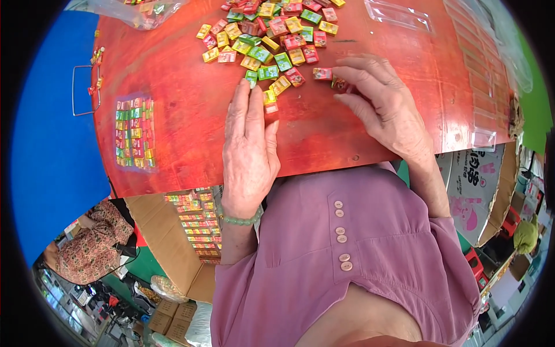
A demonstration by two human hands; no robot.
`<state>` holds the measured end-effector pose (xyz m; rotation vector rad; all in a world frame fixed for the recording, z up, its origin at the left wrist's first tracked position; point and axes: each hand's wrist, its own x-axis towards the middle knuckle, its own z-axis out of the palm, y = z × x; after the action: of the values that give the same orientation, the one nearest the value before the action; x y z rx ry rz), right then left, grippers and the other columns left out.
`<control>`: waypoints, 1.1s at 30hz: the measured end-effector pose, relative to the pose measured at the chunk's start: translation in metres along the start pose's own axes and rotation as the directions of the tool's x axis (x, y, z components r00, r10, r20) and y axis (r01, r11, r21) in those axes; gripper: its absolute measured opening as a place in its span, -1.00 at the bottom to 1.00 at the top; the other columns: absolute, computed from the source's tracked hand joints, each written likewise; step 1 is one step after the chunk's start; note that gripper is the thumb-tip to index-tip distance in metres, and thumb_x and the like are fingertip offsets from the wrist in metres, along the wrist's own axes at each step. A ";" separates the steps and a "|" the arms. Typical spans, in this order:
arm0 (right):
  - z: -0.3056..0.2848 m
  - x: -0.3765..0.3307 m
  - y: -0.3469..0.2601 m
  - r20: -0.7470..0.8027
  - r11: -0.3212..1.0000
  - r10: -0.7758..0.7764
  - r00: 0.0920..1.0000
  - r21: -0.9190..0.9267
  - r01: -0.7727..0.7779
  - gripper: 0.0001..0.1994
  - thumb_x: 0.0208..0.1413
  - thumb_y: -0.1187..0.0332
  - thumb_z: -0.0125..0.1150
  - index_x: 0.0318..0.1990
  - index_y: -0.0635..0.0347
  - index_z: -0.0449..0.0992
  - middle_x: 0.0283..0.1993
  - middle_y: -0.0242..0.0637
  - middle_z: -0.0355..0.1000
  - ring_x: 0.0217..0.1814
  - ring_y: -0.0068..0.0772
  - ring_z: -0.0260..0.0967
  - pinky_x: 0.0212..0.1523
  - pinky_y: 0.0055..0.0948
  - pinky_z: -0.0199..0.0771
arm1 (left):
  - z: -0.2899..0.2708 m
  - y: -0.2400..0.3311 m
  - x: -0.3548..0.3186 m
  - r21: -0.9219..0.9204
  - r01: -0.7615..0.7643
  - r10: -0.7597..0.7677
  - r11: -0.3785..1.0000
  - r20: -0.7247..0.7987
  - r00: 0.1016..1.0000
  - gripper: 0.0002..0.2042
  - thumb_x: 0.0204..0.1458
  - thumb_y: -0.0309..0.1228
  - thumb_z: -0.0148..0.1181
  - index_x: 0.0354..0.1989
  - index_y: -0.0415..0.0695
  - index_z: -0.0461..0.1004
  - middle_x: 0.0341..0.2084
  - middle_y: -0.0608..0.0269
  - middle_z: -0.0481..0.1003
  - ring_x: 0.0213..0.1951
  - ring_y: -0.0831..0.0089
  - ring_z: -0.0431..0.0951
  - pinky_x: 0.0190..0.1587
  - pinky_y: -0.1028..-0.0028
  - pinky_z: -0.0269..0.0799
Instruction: The person is packing small, square, colorful snack packages into transparent plastic trays.
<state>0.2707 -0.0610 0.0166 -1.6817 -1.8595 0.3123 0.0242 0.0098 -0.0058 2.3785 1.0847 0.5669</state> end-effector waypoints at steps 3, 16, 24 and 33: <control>-0.007 -0.013 0.003 -0.084 0.976 0.187 0.979 0.132 -0.176 -0.68 0.19 0.54 0.31 0.11 0.28 0.58 0.10 -0.16 0.52 0.11 -0.18 0.47 0.13 -0.31 0.50 | 0.002 0.010 -0.008 -0.045 -0.040 0.041 0.998 0.022 0.999 -0.40 0.24 -0.55 0.18 0.45 -0.30 0.16 0.45 -0.24 0.14 0.39 -0.19 0.29 0.41 0.03 0.29; -0.018 -0.022 0.021 -0.112 0.975 0.180 0.977 -0.109 -0.193 -0.67 0.21 0.50 0.31 0.14 0.25 0.57 -0.08 -0.13 0.54 0.04 -0.12 0.47 0.10 -0.28 0.48 | 0.011 0.010 -0.013 0.103 -0.049 0.067 0.994 -0.188 0.980 -0.63 0.03 -0.47 0.45 0.05 -0.20 0.62 -0.08 0.06 0.46 -0.02 0.08 0.46 0.05 0.13 0.43; -0.001 -0.017 0.010 -0.126 0.939 0.304 0.944 0.204 -0.275 -0.64 0.21 0.49 0.39 0.16 0.25 0.57 -0.25 -0.35 0.47 -0.28 -0.58 0.42 -0.20 -0.55 0.50 | 0.027 0.030 -0.003 0.027 -0.216 0.218 0.976 -0.102 0.971 -0.61 0.00 -0.47 0.44 0.05 -0.18 0.60 -0.13 0.13 0.48 -0.08 0.12 0.47 0.00 0.16 0.39; -0.017 -0.044 0.001 -0.123 0.914 0.352 0.928 0.258 -0.313 -0.66 0.19 0.46 0.43 0.11 0.26 0.58 -0.31 -0.46 0.40 -0.33 -0.68 0.33 -0.30 -0.58 0.43 | 0.026 0.030 -0.010 -0.054 -0.327 0.320 0.944 -0.106 0.941 -0.54 0.03 -0.52 0.37 0.16 -0.24 0.54 0.09 0.02 0.48 0.16 -0.02 0.45 0.20 0.05 0.38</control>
<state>0.2821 -0.1070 0.0169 -1.7949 -1.3513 0.4942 0.0502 -0.0214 -0.0118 2.5042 0.6972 0.8265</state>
